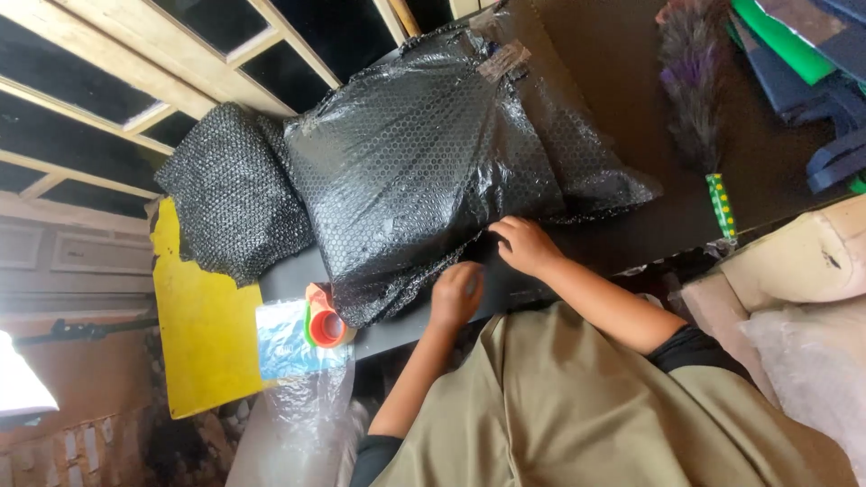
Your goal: The person wraps a rectangular object in black bubble wrap, securing it with tape. They then use a feather duster to clean the wrapped package and a green reusable bag before placing the package inside the bag.
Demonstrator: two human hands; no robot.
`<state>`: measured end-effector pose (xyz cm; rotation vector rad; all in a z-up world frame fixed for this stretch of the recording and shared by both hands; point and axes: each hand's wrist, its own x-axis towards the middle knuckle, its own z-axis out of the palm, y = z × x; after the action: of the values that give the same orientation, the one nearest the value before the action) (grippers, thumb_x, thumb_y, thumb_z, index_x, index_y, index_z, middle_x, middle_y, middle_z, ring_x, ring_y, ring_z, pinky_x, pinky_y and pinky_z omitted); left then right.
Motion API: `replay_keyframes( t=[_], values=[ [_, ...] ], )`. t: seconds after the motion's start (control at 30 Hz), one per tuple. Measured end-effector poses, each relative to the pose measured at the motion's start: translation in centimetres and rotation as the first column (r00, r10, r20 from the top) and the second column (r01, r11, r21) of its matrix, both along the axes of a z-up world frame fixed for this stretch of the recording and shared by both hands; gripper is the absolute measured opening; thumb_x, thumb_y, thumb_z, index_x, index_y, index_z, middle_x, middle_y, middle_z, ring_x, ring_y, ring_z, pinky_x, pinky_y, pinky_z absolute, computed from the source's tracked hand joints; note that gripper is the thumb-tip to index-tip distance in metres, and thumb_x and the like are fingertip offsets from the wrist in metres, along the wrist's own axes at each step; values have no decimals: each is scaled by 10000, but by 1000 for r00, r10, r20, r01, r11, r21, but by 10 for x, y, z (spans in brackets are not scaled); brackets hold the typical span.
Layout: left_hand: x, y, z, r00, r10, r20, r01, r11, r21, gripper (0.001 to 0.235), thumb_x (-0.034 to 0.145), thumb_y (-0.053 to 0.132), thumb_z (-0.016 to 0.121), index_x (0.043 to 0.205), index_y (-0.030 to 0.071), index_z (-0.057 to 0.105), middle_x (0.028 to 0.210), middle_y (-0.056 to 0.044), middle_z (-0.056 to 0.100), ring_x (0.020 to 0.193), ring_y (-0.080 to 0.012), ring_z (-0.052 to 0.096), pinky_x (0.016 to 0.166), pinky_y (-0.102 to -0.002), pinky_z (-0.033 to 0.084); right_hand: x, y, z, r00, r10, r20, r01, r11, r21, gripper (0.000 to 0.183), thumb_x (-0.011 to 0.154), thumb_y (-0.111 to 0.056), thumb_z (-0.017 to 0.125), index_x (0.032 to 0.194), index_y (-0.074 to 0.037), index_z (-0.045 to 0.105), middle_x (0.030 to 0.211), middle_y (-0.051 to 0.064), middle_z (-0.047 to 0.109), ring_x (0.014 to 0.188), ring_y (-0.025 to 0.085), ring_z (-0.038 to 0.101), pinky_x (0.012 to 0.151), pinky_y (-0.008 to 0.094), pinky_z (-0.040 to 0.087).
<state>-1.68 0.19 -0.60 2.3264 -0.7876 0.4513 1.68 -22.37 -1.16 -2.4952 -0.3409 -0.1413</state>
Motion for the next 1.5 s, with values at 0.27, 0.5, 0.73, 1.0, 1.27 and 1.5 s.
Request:
replay_keyframes(
  t=[0.27,0.5,0.73,1.0,1.27,1.5],
  values=[
    [45,3,-11,968,-81,-237,113,986,125,517,905,153,724,1398,86,582,1155,-218,704,1048,-411,704,860,-507,593,-14,-9,54,953,21,-301,64,961,270,464,894,-96,664,1357,-69,649,1245,171,690,1209,359,643,1036,475,513],
    [57,8,18,910,-136,-391,176,982,66,410,952,155,687,1348,106,598,1191,-168,729,1117,-387,694,957,-502,562,-100,-100,24,748,-468,-470,659,437,613,334,919,-163,791,1243,-118,722,1031,83,733,937,187,726,766,293,598],
    [52,14,18,870,-174,-462,200,980,8,451,980,144,666,1418,121,560,1270,-132,717,1176,-326,689,996,-473,560,-204,-86,-77,332,-516,-790,899,-79,430,571,952,-361,774,1428,-130,559,1355,169,606,1249,324,616,993,506,524],
    [48,12,12,886,-92,-454,132,990,57,477,1018,161,608,1485,108,526,1305,-160,694,1216,-345,668,1025,-463,556,-177,-50,-52,359,-577,-733,872,-72,484,404,906,-207,865,1175,36,687,1022,227,728,910,326,763,805,396,636],
    [36,-1,8,868,24,-497,-15,1000,22,480,1011,131,575,1488,93,534,1336,-215,661,1256,-397,632,1075,-492,516,-157,-55,-29,675,-705,-219,719,695,-22,102,855,-305,828,930,-249,790,793,-48,749,878,200,740,838,346,578],
    [37,-3,2,849,32,-528,-44,999,-11,498,1011,28,472,1501,106,512,1349,-195,642,1269,-387,620,1073,-480,520,-78,-14,115,977,154,-147,-164,984,-63,71,865,-140,729,933,-143,751,870,64,741,900,289,717,855,449,593]
  ],
)
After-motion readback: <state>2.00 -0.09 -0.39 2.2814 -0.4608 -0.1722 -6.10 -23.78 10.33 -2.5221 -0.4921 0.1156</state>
